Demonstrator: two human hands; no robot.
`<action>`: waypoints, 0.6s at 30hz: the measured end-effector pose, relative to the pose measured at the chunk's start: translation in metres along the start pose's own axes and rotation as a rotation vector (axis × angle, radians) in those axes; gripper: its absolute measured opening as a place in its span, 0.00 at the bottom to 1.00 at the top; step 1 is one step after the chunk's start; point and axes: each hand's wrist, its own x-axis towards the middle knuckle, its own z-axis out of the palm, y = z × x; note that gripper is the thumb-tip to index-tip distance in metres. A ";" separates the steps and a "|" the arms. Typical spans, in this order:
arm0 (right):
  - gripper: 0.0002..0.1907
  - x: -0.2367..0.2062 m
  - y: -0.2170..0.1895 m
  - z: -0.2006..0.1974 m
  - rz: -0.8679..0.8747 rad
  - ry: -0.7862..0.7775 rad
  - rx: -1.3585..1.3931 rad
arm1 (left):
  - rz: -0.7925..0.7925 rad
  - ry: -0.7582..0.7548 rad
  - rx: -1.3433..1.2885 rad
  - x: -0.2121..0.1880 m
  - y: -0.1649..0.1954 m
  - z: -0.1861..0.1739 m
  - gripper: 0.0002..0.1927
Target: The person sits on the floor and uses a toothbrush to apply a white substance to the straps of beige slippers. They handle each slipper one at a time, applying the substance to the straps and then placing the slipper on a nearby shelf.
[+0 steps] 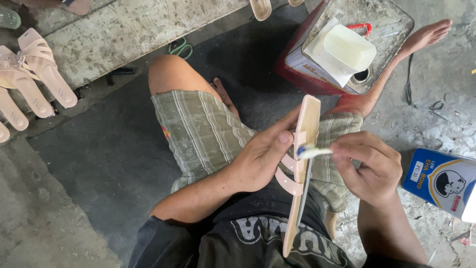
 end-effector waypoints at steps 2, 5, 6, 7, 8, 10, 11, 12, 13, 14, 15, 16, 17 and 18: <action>0.08 0.001 0.003 -0.004 -0.014 -0.047 0.054 | -0.024 -0.005 -0.003 -0.001 0.002 -0.002 0.39; 0.09 0.002 0.004 -0.009 -0.001 -0.067 0.074 | 0.020 -0.032 0.040 0.000 0.003 -0.003 0.39; 0.09 0.001 0.003 -0.009 0.027 -0.056 0.064 | 0.017 -0.032 0.052 0.000 0.004 -0.003 0.39; 0.09 0.001 0.002 -0.010 0.053 -0.045 0.056 | 0.014 -0.032 0.067 0.000 0.006 -0.003 0.40; 0.09 0.002 0.002 -0.011 0.036 -0.074 0.058 | 0.010 -0.031 0.080 0.000 0.007 -0.003 0.40; 0.09 0.004 0.002 -0.014 -0.002 -0.131 0.061 | 0.000 -0.032 0.083 -0.001 0.009 -0.004 0.40; 0.09 0.006 0.003 -0.016 -0.004 -0.132 0.072 | -0.004 -0.031 0.084 -0.002 0.010 -0.004 0.40; 0.08 0.008 0.004 -0.019 -0.002 -0.132 0.084 | 0.005 -0.035 0.091 -0.002 0.009 -0.005 0.40; 0.08 0.009 0.005 -0.021 0.001 -0.131 0.095 | 0.014 -0.041 0.096 -0.003 0.008 -0.005 0.40; 0.08 0.010 0.006 -0.022 -0.012 -0.172 0.090 | 0.025 -0.047 0.104 -0.003 0.006 -0.006 0.41; 0.09 0.011 0.008 -0.023 -0.027 -0.211 0.084 | 0.014 -0.062 0.099 -0.004 0.003 -0.007 0.42; 0.09 0.011 0.009 -0.023 -0.038 -0.248 0.078 | 0.002 -0.080 0.092 -0.005 -0.002 -0.008 0.42; 0.08 0.009 0.008 -0.019 0.016 -0.175 0.043 | -0.012 -0.101 0.085 -0.005 -0.007 -0.009 0.43; 0.08 0.007 0.008 -0.014 0.072 -0.099 0.007 | -0.021 -0.134 -0.002 -0.005 -0.014 -0.009 0.44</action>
